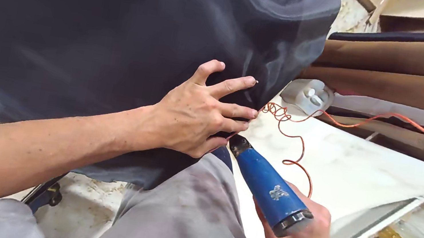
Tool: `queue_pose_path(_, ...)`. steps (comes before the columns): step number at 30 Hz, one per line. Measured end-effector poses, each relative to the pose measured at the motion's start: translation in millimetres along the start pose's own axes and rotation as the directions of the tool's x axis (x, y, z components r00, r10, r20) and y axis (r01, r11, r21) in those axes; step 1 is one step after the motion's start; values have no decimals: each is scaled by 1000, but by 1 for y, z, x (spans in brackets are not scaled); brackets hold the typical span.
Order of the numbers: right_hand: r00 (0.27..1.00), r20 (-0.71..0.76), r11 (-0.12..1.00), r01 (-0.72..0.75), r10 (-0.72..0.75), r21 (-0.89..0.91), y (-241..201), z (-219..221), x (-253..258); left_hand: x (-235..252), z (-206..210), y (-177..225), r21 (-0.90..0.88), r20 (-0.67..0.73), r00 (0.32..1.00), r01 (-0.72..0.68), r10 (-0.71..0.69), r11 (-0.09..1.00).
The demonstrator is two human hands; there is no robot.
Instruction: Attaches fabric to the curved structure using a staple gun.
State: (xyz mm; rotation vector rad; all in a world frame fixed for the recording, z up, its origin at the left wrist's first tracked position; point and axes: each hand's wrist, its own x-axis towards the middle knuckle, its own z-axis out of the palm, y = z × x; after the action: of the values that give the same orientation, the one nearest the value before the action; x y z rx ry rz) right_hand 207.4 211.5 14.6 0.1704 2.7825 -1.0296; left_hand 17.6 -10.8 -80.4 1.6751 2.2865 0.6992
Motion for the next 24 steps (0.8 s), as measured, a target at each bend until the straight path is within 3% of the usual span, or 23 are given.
queue_pose_path(14,998,53,991,-18,26,-132,-16,-1,8,1,1,-1,-29,0,1000,-4,4,1000)
queue_pose_path(24,987,99,950,-88,122,-300,-35,-12,14,1,3,0,-53,-14,1000,4,-5,999)
